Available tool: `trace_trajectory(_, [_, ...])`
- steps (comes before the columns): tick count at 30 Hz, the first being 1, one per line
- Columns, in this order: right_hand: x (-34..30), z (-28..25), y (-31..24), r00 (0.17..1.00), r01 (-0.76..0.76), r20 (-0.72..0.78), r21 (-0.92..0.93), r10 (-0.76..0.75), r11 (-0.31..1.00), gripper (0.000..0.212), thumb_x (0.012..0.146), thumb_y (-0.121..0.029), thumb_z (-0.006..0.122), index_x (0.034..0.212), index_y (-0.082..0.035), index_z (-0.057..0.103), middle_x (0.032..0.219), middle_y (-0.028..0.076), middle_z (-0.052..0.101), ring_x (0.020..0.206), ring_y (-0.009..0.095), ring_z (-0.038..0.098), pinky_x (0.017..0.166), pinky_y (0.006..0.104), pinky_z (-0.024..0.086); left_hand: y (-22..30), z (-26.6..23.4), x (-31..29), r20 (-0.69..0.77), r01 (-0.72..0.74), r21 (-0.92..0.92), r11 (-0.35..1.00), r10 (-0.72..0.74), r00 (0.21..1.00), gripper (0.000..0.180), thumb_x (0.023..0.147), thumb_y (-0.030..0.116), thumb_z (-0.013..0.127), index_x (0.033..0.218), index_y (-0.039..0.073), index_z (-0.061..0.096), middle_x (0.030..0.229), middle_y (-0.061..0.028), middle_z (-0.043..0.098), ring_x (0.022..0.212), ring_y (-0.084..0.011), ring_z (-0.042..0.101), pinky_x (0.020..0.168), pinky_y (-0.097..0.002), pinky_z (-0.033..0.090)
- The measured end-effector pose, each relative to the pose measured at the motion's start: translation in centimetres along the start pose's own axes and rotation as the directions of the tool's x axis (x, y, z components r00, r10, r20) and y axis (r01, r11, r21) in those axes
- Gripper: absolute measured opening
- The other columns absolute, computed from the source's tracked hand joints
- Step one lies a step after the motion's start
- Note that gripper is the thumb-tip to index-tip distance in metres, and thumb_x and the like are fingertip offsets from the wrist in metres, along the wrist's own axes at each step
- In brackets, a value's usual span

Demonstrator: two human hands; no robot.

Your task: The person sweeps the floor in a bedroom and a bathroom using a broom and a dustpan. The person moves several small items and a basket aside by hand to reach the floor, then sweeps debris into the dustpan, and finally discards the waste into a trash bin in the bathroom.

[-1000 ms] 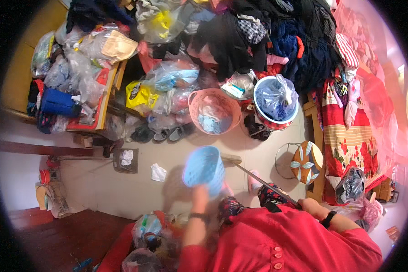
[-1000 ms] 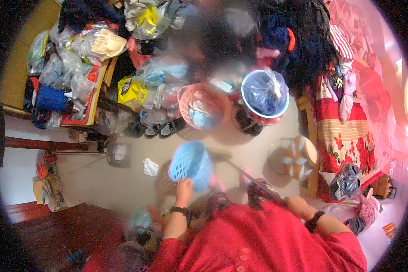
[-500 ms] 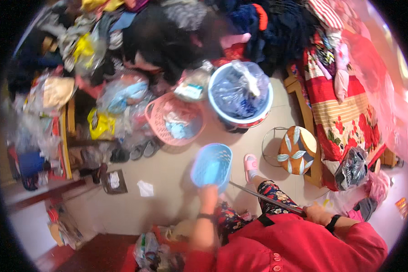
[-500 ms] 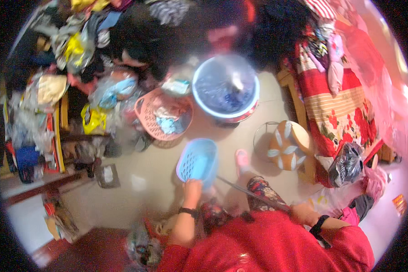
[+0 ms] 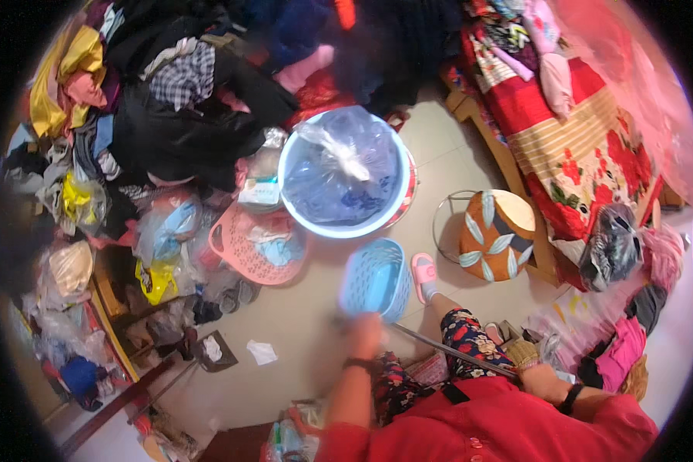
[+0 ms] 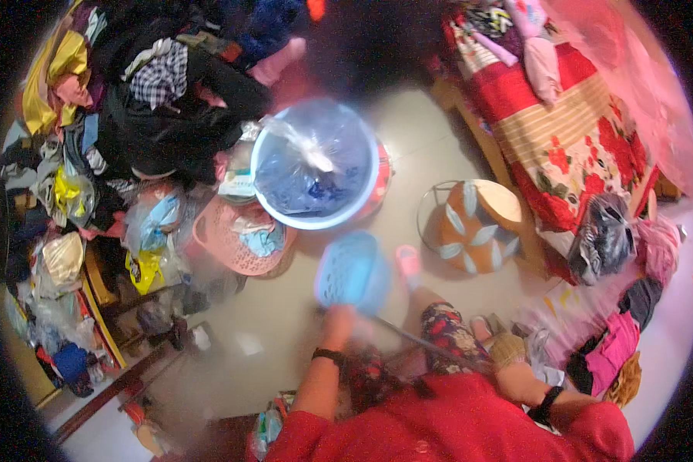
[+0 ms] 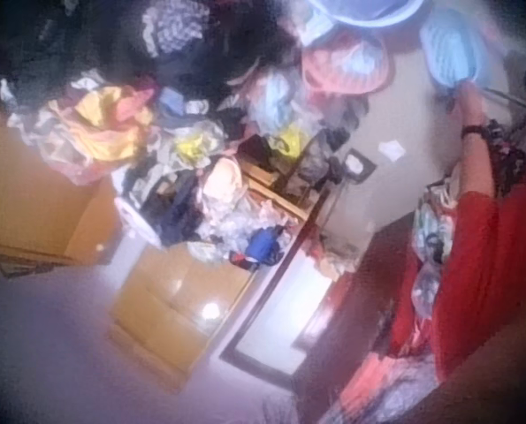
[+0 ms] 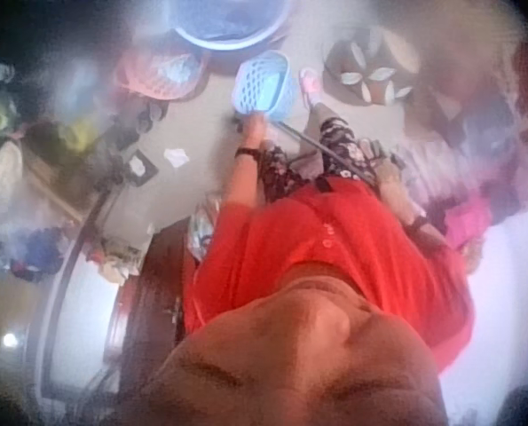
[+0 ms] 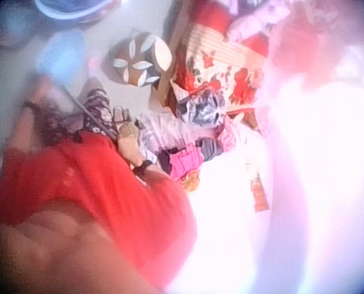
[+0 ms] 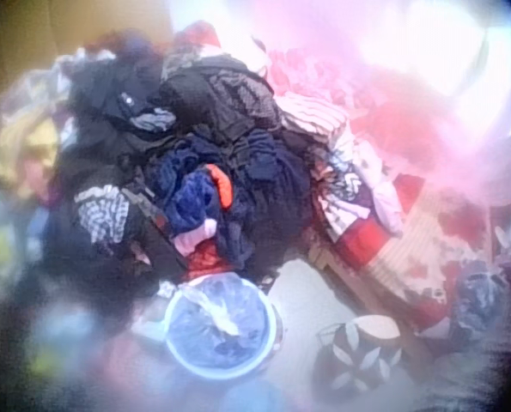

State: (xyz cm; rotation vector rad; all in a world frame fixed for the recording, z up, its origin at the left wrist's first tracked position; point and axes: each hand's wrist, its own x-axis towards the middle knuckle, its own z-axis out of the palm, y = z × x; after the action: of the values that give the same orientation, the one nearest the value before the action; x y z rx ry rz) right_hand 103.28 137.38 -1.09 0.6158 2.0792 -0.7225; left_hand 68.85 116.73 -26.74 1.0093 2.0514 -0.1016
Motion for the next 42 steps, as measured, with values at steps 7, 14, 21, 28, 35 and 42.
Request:
trace_trajectory(7, [1.9, 0.8, 1.7, 0.935, -0.095, 0.341, -0.02, 0.096, 0.995, 0.035, 0.088, -0.026, 0.045, 0.117, -0.007, 0.048, 0.069, 0.018, 0.062, 0.06, 0.037, 0.061, 0.05, 0.0499, 0.046, -5.5, 5.9, 3.4, -0.199, 0.166, -0.231, 0.959, -0.214, 0.956, 0.023, 0.087, 0.021, 0.048, 0.087, 0.005, 0.065, 0.084, -0.0176, 0.065, 0.081, -0.0352, 0.062, 0.07, -0.0461, 0.048])
trace_trajectory(14, [2.4, -0.2, 1.0, 0.921, -0.142, 0.361, -0.045, 0.148, 0.989, 0.029, 0.09, -0.032, 0.042, 0.102, -0.009, 0.055, 0.069, 0.022, 0.06, 0.065, 0.04, 0.06, 0.051, 0.0511, 0.044, -5.2, 8.1, 5.7, -0.232, 0.134, -0.226, 0.965, -0.187, 0.955, 0.02, 0.085, 0.02, 0.049, 0.08, 0.008, 0.064, 0.076, -0.0149, 0.064, 0.07, -0.0327, 0.062, 0.061, -0.0448, 0.048])
trace_trajectory(21, [2.5, 0.5, 0.2, 0.881, -0.236, 0.418, -0.013, 0.22, 0.972, 0.029, 0.089, -0.027, 0.041, 0.099, -0.003, 0.055, 0.073, 0.023, 0.062, 0.068, 0.041, 0.062, 0.056, 0.0525, 0.046, 3.7, 1.7, 4.9, -0.072, -0.162, -0.201, 0.966, 0.15, 0.986, 0.022, 0.086, 0.02, 0.048, 0.091, 0.011, 0.067, 0.086, -0.0107, 0.066, 0.089, -0.0285, 0.061, 0.076, -0.0421, 0.047])
trace_trajectory(28, [2.5, 3.0, 2.9, 0.935, -0.225, 0.314, 0.16, 0.167, 0.961, 0.026, 0.084, -0.028, 0.046, 0.09, -0.004, 0.053, 0.069, 0.02, 0.062, 0.063, 0.039, 0.062, 0.053, 0.0506, 0.046, 14.1, -1.7, 12.7, -0.225, -0.389, -0.212, 0.897, 0.342, 0.912, 0.011, 0.081, 0.014, 0.054, 0.08, 0.006, 0.062, 0.079, -0.0149, 0.062, 0.079, -0.0343, 0.058, 0.069, -0.0462, 0.045])
trace_trajectory(35, [3.3, 3.9, 6.1, 0.924, -0.168, 0.378, 0.253, 0.063, 0.953, 0.022, 0.081, -0.021, 0.049, 0.09, -0.002, 0.053, 0.069, 0.017, 0.063, 0.062, 0.038, 0.062, 0.051, 0.0483, 0.046, 19.1, -1.1, 23.5, -0.285, -0.371, -0.182, 0.911, 0.312, 0.906, 0.014, 0.082, 0.017, 0.056, 0.085, 0.005, 0.062, 0.081, -0.0169, 0.062, 0.08, -0.0357, 0.058, 0.069, -0.047, 0.045])
trace_trajectory(42, [4.5, 7.2, 7.0, 0.961, -0.126, 0.268, 0.189, 0.072, 0.974, 0.019, 0.082, -0.025, 0.048, 0.087, -0.008, 0.053, 0.062, 0.011, 0.06, 0.056, 0.032, 0.062, 0.044, 0.0476, 0.043, 21.2, -1.5, 30.4, -0.298, -0.423, -0.04, 0.905, 0.393, 0.87, 0.017, 0.082, 0.017, 0.058, 0.094, 0.007, 0.064, 0.085, -0.0144, 0.064, 0.083, -0.034, 0.059, 0.071, -0.0455, 0.047])
